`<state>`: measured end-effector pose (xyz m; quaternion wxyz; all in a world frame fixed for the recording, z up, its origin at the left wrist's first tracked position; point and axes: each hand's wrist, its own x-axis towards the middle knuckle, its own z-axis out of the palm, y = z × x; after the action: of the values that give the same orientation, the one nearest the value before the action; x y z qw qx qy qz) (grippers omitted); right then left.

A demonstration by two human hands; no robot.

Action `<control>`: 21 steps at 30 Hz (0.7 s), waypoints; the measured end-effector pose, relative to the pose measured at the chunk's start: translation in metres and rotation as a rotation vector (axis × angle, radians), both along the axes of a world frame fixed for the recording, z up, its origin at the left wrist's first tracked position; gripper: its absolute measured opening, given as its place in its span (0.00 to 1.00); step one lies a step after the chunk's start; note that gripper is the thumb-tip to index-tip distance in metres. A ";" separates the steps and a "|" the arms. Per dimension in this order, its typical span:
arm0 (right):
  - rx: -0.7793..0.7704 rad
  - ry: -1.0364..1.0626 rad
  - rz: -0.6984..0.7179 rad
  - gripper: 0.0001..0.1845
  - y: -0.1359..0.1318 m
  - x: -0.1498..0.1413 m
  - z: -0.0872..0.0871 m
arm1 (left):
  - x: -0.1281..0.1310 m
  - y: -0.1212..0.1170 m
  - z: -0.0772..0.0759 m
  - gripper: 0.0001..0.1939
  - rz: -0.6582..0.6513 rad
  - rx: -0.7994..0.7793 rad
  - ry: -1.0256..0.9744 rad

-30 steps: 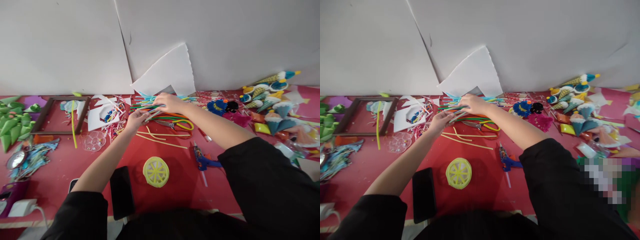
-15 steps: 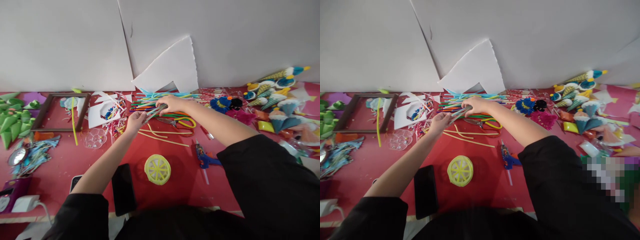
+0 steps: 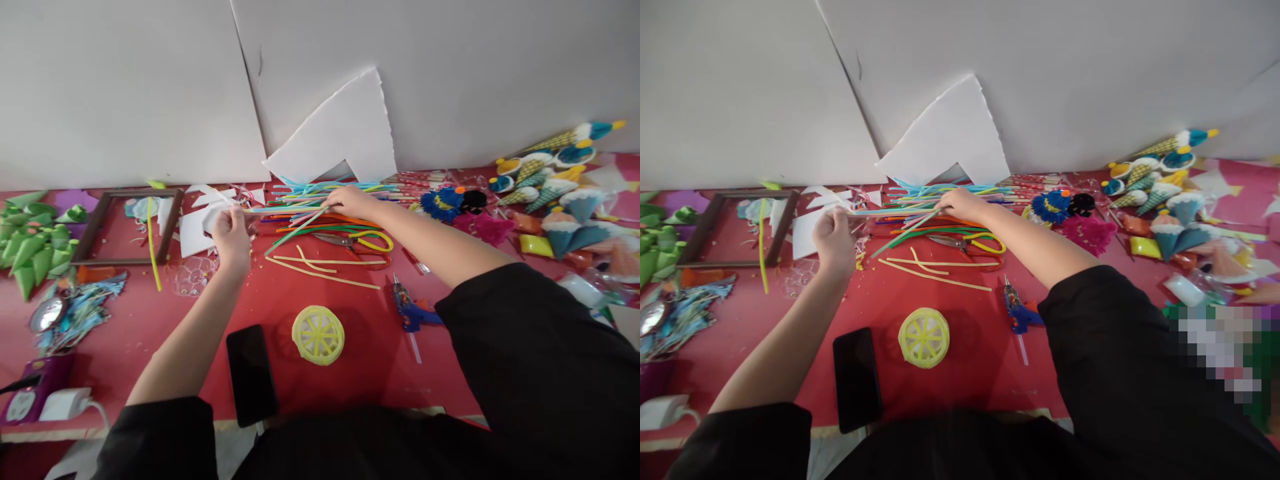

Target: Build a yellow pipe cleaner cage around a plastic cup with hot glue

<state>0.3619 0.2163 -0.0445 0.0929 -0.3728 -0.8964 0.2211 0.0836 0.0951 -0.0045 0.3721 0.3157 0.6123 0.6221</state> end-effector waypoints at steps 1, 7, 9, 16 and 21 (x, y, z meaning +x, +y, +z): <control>-0.005 0.006 -0.014 0.15 0.000 0.000 -0.001 | -0.003 -0.001 0.004 0.16 0.013 0.016 -0.008; -0.047 0.052 -0.108 0.18 -0.003 0.002 0.001 | -0.011 -0.005 0.014 0.11 -0.002 0.093 -0.065; -0.061 0.076 -0.142 0.20 -0.006 0.002 0.004 | -0.010 -0.008 0.011 0.11 -0.036 0.098 -0.078; -0.107 0.170 -0.149 0.17 -0.017 -0.017 0.015 | 0.005 -0.014 -0.007 0.17 -0.181 0.055 -0.081; -0.153 0.192 -0.150 0.11 -0.018 -0.032 0.019 | 0.017 -0.006 -0.011 0.18 -0.236 0.009 -0.097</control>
<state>0.3297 0.1986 -0.0253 0.1659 -0.4217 -0.8335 0.3160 0.1008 0.0894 -0.0156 0.4704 0.3566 0.5493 0.5915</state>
